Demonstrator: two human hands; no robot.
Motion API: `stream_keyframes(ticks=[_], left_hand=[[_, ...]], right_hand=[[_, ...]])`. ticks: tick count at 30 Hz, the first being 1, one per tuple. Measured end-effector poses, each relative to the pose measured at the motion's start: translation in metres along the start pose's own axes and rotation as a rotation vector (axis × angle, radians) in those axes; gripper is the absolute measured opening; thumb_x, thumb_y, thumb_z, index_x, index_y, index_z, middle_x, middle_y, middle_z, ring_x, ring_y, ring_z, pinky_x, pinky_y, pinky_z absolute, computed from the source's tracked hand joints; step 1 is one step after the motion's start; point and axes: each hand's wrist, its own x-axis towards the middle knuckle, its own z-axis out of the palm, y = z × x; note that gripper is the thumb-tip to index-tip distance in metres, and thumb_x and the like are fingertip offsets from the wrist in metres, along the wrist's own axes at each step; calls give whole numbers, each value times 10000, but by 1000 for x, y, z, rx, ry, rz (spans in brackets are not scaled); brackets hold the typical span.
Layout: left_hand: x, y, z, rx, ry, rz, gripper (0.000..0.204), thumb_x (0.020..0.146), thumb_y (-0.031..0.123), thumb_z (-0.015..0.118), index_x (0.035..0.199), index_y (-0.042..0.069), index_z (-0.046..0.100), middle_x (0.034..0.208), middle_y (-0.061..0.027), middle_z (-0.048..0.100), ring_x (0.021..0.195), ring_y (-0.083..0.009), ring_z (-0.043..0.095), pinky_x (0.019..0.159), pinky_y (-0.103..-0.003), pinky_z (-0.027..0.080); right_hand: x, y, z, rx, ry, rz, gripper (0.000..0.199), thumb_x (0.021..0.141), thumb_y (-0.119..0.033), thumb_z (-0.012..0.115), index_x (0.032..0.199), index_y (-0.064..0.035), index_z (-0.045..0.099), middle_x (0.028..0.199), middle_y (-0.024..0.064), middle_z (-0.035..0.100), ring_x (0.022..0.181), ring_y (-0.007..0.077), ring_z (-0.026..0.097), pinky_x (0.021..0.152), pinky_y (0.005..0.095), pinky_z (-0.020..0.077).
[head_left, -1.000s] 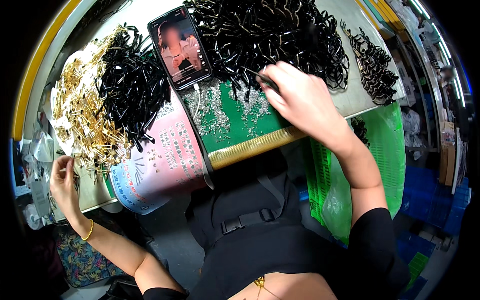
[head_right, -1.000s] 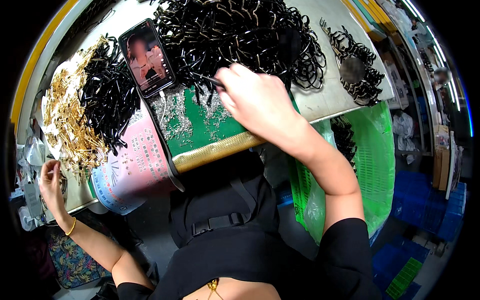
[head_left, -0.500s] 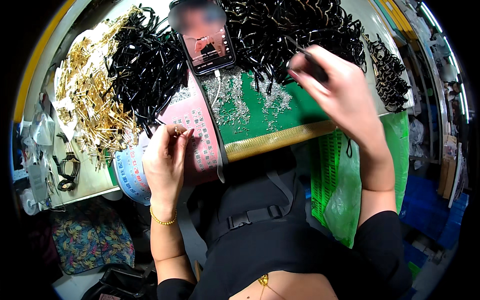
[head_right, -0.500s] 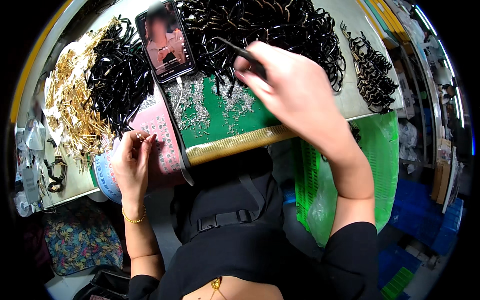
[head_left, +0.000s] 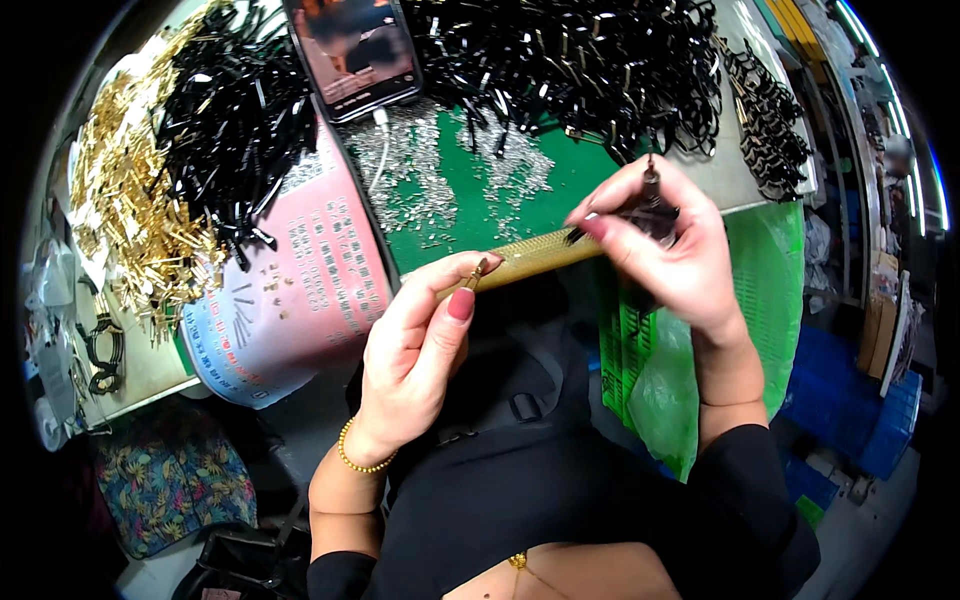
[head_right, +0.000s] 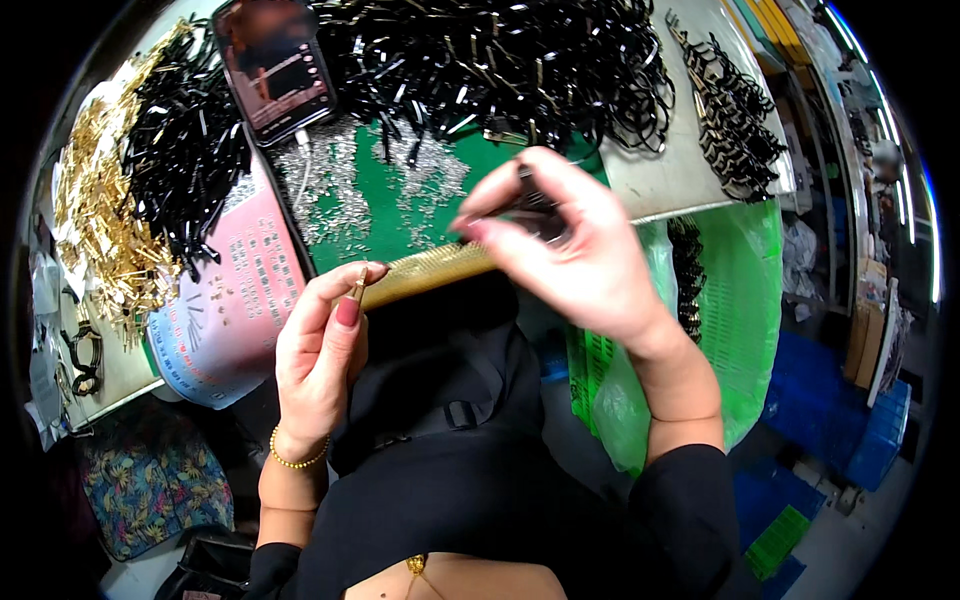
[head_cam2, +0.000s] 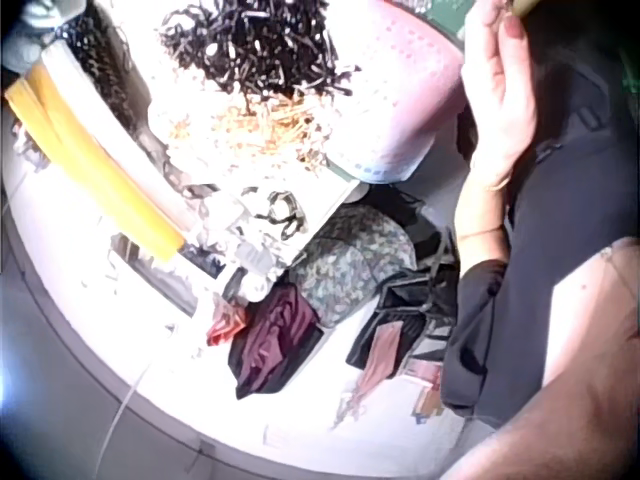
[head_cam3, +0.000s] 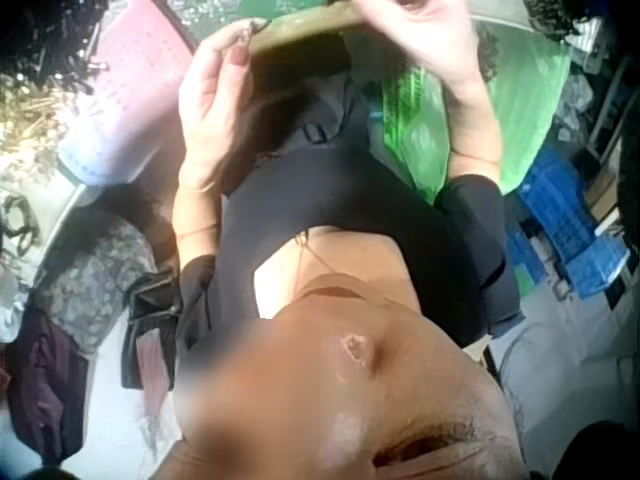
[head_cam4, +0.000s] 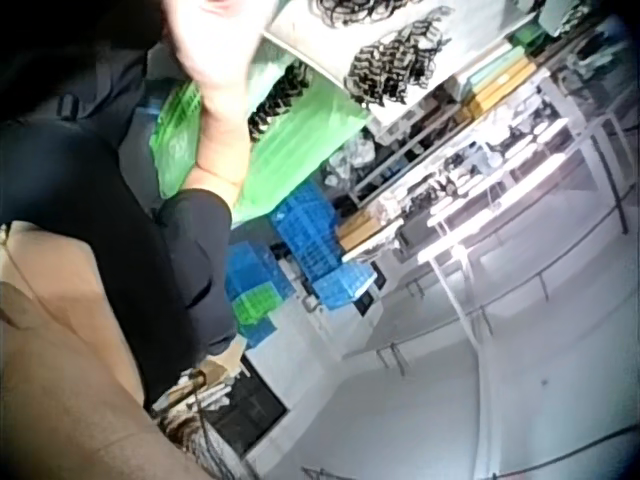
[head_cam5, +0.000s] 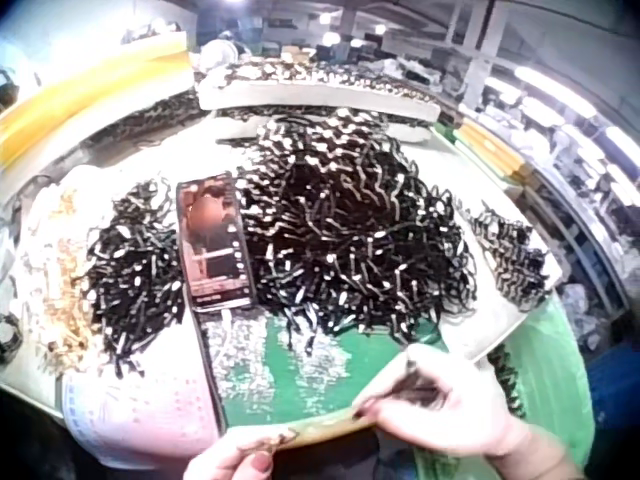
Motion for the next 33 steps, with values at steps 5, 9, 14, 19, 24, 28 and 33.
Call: stream_keyframes(ticks=[5, 9, 14, 19, 24, 28, 33], left_hand=[[1, 2, 12, 23, -54, -39, 332, 1072, 104, 509, 1387, 15, 564, 907, 51, 604, 602, 11, 380, 534, -167, 301], [-2, -4, 7, 34, -69, -38, 331, 1067, 104, 527, 1380, 9, 572, 858, 62, 588, 601, 0, 375, 540, -172, 314], [-3, -3, 8, 87, -40, -27, 248, 1065, 103, 530, 1266, -9, 623, 853, 39, 622, 609, -16, 417, 554, -186, 362], [-6, -12, 5, 260, -46, 72, 171, 1071, 114, 514, 1065, -9, 633, 786, -22, 632, 605, -59, 496, 572, -218, 426], [-8, -17, -9, 351, -8, 36, 182, 1090, 140, 470, 1108, -4, 581, 845, -51, 658, 599, -54, 506, 571, -207, 420], [-1, -6, -8, 286, 110, -7, 204, 1099, 137, 425, 1232, 2, 499, 1164, -175, 689, 514, -17, 444, 477, -151, 379], [17, -14, 6, 205, 108, 28, 252, 1089, 90, 413, 1315, -16, 450, 1358, -212, 598, 564, -45, 516, 538, -199, 535]], right_hand=[[-1, -1, 23, 187, -22, 5, 116, 933, 42, 670, 1032, 17, 614, 998, 52, 670, 955, 84, 647, 864, 240, 533], [-1, 2, 28, 245, -28, 55, 107, 937, 33, 674, 1023, 16, 613, 972, 41, 670, 937, 77, 650, 849, 232, 537], [0, -1, 30, 197, -88, 113, 93, 936, 27, 678, 1008, 6, 622, 951, 35, 668, 888, 65, 639, 806, 220, 529], [-8, 18, 41, 190, -90, -40, 137, 928, 5, 693, 1040, 17, 616, 974, 41, 668, 922, 78, 627, 818, 244, 522], [-2, 7, 11, -556, -219, 25, 325, 945, -147, 664, 1209, -19, 524, 1142, 114, 577, 842, 235, 669, 727, 334, 538], [3, 4, -3, -1036, -345, -110, 329, 947, -138, 634, 1262, -91, 549, 1007, 129, 545, 766, 301, 664, 604, 394, 535], [9, 9, -6, -1160, -334, -139, 397, 935, -132, 631, 1321, -193, 564, 931, 125, 543, 752, 282, 670, 577, 388, 535]])
